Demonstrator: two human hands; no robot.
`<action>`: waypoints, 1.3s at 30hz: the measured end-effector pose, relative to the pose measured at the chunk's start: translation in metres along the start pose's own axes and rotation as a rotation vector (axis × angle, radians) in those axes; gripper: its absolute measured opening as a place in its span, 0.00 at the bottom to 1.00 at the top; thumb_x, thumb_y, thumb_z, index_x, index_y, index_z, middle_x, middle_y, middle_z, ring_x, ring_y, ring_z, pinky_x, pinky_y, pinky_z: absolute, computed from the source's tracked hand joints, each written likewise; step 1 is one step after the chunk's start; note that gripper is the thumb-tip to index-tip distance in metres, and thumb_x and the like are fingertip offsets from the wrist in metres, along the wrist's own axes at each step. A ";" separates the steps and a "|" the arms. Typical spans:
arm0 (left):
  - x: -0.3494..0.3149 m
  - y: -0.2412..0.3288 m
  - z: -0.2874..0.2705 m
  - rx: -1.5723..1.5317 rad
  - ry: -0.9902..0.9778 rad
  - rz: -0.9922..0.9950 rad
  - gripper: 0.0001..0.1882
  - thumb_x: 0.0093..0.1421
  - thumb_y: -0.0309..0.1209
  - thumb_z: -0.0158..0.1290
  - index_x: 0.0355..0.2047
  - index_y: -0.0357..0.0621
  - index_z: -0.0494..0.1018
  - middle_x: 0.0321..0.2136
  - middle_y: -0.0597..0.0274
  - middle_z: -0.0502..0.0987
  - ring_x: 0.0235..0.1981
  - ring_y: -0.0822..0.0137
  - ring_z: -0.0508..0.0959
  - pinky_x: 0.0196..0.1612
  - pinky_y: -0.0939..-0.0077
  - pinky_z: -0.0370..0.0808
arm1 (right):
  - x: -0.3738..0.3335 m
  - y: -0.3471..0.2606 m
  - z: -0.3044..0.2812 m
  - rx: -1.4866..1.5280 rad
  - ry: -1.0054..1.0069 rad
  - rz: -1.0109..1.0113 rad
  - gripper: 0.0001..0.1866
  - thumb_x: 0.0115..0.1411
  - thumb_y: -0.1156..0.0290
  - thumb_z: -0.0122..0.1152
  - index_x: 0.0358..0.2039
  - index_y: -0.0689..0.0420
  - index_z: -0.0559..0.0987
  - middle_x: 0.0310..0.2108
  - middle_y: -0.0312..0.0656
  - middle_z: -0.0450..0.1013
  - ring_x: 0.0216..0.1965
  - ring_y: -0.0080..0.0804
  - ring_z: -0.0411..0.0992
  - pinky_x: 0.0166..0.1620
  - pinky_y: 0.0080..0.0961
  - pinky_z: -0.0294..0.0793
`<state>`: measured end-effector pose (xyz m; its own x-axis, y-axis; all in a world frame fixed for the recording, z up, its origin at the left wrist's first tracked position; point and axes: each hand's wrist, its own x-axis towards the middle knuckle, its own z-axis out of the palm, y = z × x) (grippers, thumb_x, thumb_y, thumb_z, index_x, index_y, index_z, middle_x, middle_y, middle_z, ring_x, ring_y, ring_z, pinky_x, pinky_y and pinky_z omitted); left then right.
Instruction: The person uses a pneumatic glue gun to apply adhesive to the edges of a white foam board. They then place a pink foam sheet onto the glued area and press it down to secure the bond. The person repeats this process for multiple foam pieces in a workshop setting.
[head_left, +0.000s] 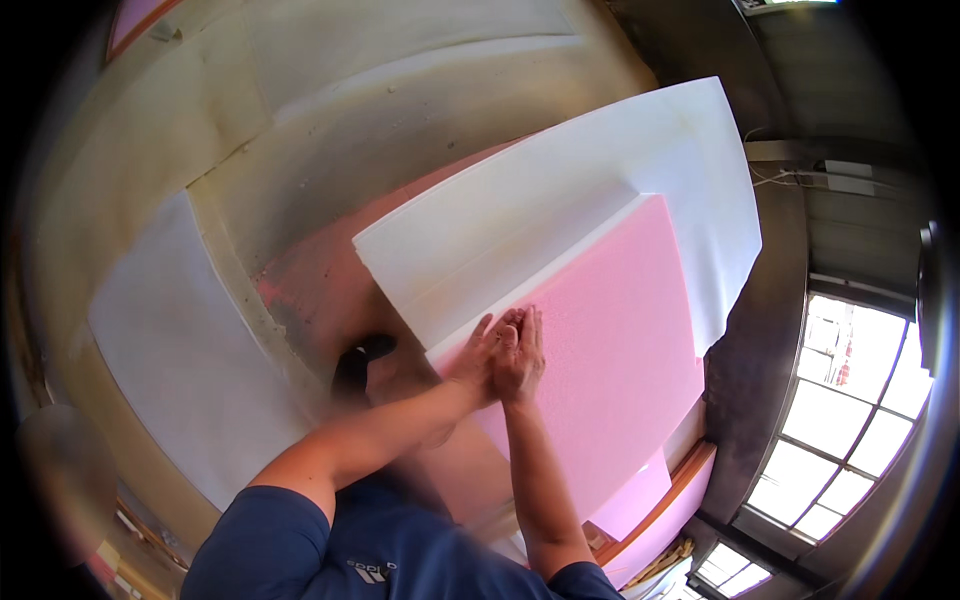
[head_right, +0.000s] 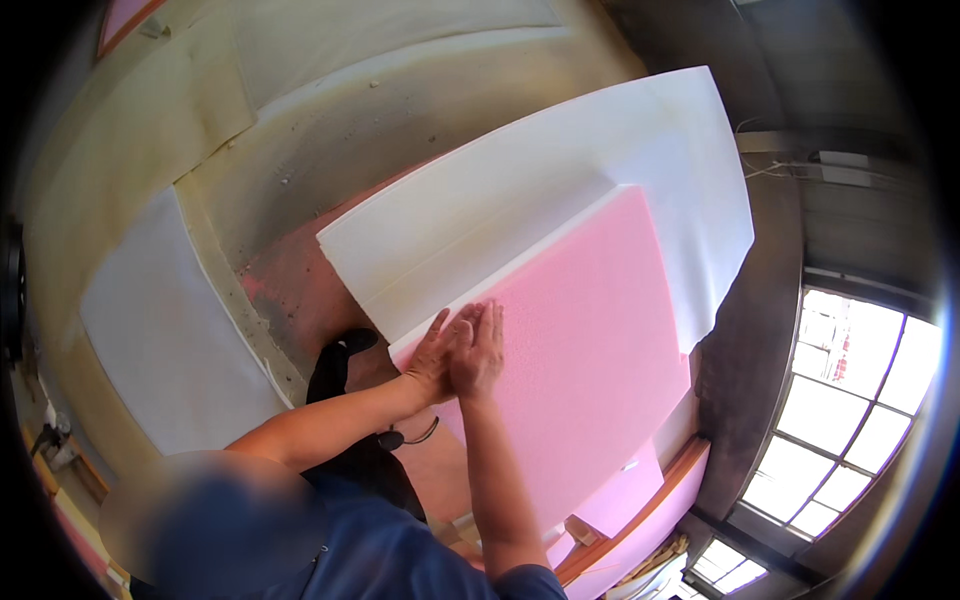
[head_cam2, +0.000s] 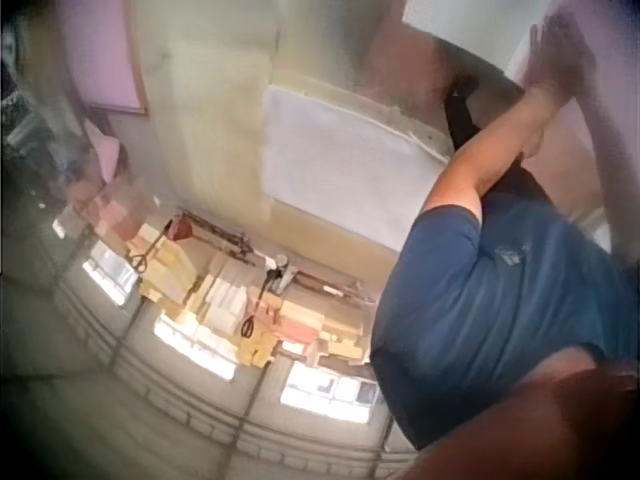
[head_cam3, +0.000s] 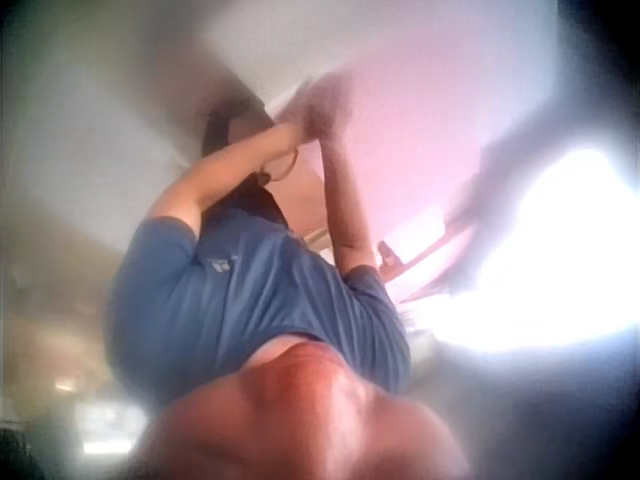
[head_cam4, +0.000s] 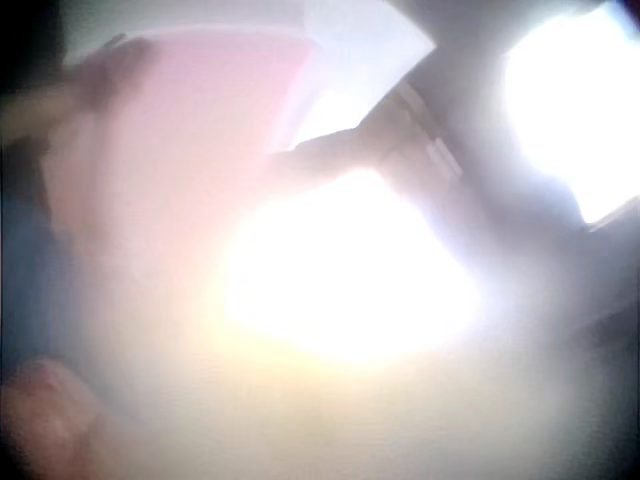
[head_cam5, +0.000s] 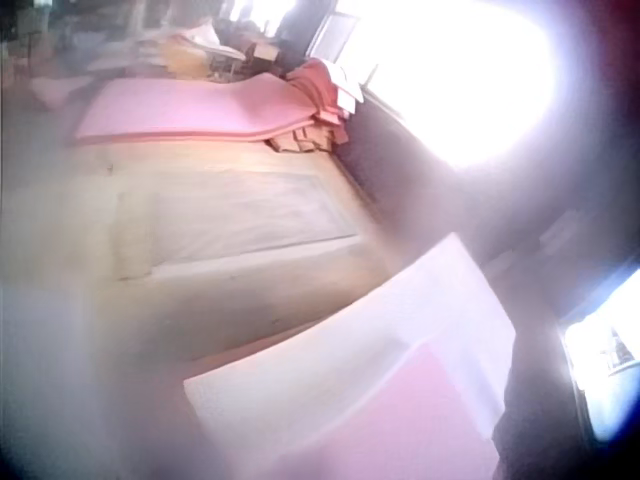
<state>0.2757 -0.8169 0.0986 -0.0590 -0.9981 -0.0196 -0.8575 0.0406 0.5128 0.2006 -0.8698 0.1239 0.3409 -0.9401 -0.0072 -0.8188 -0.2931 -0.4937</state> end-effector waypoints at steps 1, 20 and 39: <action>0.002 -0.004 -0.006 -0.006 0.006 -0.001 0.38 0.64 0.44 0.43 0.71 0.41 0.50 0.72 0.53 0.49 0.75 0.55 0.42 0.73 0.50 0.37 | 0.001 -0.003 0.003 -0.015 0.018 -0.003 0.30 0.67 0.61 0.52 0.62 0.69 0.66 0.63 0.63 0.63 0.65 0.61 0.60 0.66 0.46 0.61; -0.004 0.012 -0.016 -0.001 -0.030 0.057 0.48 0.60 0.58 0.50 0.70 0.36 0.52 0.73 0.50 0.47 0.75 0.57 0.42 0.72 0.48 0.28 | 0.121 0.019 -0.014 -0.309 -0.254 0.285 0.21 0.57 0.58 0.60 0.19 0.65 0.80 0.26 0.60 0.76 0.31 0.57 0.77 0.37 0.49 0.75; 0.004 0.004 -0.009 0.163 -0.133 -0.025 0.45 0.67 0.60 0.36 0.72 0.41 0.45 0.74 0.57 0.46 0.75 0.57 0.38 0.72 0.47 0.29 | 0.103 0.024 -0.019 0.077 -0.283 0.220 0.22 0.67 0.58 0.55 0.25 0.64 0.80 0.20 0.42 0.77 0.23 0.27 0.74 0.30 0.28 0.75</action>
<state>0.2764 -0.8213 0.1086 -0.0938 -0.9844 -0.1490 -0.9303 0.0333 0.3654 0.2070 -0.9771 0.1280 0.2835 -0.8906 -0.3556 -0.8531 -0.0648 -0.5177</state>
